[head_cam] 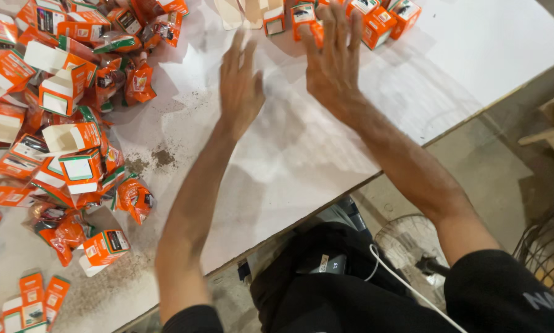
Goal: The person picks flat orange cardboard boxes one at a time from a pile on the table, folds the flaps and sides to form each box, and places the finished boxes in a stack on the table.
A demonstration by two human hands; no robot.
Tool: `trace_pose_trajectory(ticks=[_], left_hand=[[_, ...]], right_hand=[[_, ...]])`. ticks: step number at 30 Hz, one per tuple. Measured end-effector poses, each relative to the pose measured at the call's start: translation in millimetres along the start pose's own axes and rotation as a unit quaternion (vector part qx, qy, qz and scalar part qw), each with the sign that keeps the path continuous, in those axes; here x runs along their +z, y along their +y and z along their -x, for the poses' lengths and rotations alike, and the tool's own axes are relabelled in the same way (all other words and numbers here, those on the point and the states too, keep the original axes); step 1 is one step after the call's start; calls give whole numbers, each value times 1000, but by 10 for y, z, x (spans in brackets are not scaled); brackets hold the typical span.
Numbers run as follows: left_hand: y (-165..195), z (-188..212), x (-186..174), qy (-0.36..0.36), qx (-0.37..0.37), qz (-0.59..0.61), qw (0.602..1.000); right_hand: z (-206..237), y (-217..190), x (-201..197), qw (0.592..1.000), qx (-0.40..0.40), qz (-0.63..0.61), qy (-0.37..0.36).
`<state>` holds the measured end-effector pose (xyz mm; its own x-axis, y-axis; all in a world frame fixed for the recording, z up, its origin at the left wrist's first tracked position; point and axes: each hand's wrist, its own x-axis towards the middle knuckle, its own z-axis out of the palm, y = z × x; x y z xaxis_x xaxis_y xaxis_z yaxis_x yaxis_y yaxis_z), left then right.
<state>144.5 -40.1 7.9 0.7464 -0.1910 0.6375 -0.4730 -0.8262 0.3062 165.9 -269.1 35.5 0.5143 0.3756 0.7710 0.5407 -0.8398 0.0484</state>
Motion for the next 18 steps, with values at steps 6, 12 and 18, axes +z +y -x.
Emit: trace_pose_trajectory(ticks=[6,12,18], left_hand=[[23,-896,592,73,-103,-52,991],[240,-78,204,23,-8,17,1000],[-858,312,-1019,92,-106,-171,975]], right_hand=[[60,-194,29,938,59,-334,-78],[121,-299,267,896,101,-415,-123],[107,-587,239,876,22,-446,-181]])
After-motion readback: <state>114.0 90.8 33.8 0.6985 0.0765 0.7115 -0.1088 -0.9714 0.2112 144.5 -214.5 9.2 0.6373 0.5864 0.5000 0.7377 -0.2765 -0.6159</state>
